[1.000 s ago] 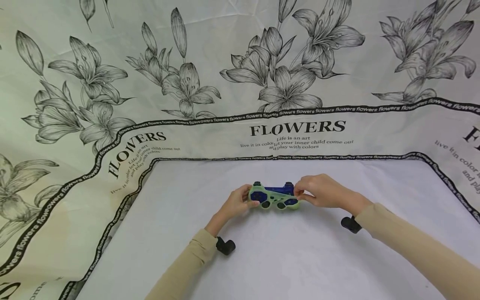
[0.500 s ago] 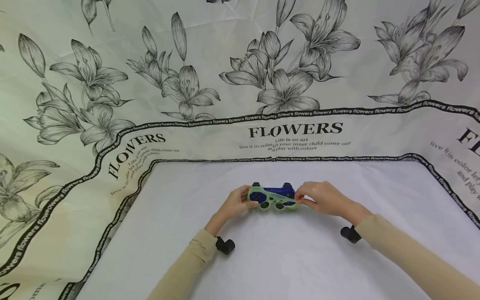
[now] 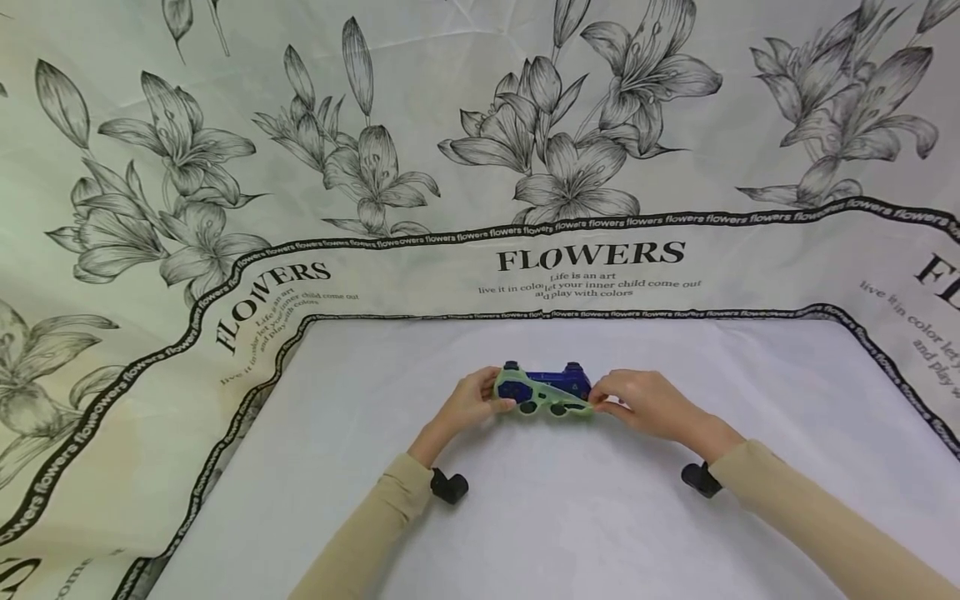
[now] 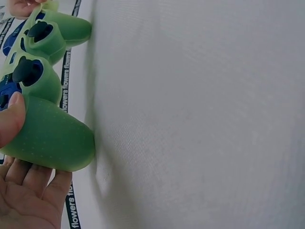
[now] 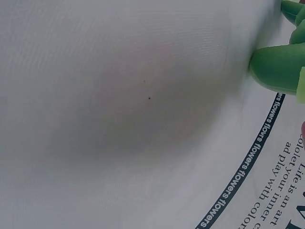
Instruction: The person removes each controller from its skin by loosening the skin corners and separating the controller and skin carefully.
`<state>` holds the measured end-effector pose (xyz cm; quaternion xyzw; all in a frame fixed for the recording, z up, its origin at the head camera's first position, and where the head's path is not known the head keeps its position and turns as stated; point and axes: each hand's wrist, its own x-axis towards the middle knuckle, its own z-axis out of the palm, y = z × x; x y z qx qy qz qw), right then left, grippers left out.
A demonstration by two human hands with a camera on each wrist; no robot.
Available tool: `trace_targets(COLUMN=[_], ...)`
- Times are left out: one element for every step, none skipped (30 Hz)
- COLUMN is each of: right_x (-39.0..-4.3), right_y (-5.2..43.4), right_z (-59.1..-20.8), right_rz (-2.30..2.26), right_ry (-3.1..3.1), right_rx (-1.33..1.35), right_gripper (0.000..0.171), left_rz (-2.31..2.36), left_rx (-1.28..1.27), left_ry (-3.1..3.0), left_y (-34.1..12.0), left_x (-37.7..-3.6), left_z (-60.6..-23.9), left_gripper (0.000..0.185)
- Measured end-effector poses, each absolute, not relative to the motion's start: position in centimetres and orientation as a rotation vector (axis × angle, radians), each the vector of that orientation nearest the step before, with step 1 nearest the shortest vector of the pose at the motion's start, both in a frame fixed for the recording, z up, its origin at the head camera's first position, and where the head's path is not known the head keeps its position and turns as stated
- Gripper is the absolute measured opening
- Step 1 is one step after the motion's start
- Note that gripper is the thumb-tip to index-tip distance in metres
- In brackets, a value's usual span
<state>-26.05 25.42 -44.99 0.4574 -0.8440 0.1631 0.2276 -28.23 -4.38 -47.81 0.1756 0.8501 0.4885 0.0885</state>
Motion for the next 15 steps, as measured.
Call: trace_targets(right_x=[-26.0,-26.0,-26.0,-25.9,-25.8,-25.7,-25.6,-25.5,-25.4,-25.3,-25.3,-25.2,-25.1,-25.1,-25.0], right_y=[25.4,25.4,25.4,25.3,25.4,25.3,25.3,25.3,25.3,25.2,25.1,25.0,24.9,24.8,24.6], right_z=[-45.0,-45.0,-45.1,-45.1,-45.1,-45.1,-45.1,-45.1,-45.1,-45.1,-45.0,-45.0,-44.9,-44.9,-44.8], right_rz=[0.447,0.444,0.441,0.436,0.434,0.431,0.428,0.422,0.415,0.402,0.393,0.382,0.372,0.364,0.357], right_ry=[-2.329,-2.335,-2.342,-2.346,-2.351,-2.355,-2.357,-2.358,-2.357,-2.356,-2.354,-2.353,-2.351,-2.352,-2.354], right_rx=[1.256,1.252,1.247,1.246,1.241,1.236,1.232,1.228,1.226,1.225,1.222,1.220,1.219,1.216,1.212], right_gripper=[0.026,0.026,0.026,0.026,0.026,0.027,0.027,0.027,0.027,0.027,0.027,0.027,0.026,0.026,0.026], left_rz=[1.455,1.456,1.456,1.455,1.458,1.462,1.460,1.461,1.462,1.464,1.467,1.468,1.466,1.470,1.473], left_rx=[0.518,0.513,0.510,0.509,0.511,0.512,0.515,0.517,0.516,0.515,0.512,0.508,0.505,0.500,0.495], left_ry=[2.529,2.528,2.529,2.529,2.526,2.523,2.525,2.524,2.524,2.521,2.518,2.519,2.521,2.521,2.521], left_y=[-4.4,-4.4,-4.4,-4.4,-4.4,-4.4,-4.4,-4.3,-4.3,-4.3,-4.3,-4.3,-4.3,-4.3,-4.3], left_x=[-28.2,-28.2,-28.2,-28.2,-28.2,-28.2,-28.2,-28.2,-28.2,-28.2,-28.2,-28.2,-28.2,-28.2,-28.2], left_z=[-47.8,-47.8,-47.9,-47.9,-47.9,-47.8,-47.8,-47.8,-47.7,-47.7,-47.6,-47.6,-47.6,-47.6,-47.6], left_gripper=[0.051,0.051,0.051,0.051,0.051,0.050,0.050,0.050,0.050,0.050,0.050,0.050,0.050,0.050,0.049])
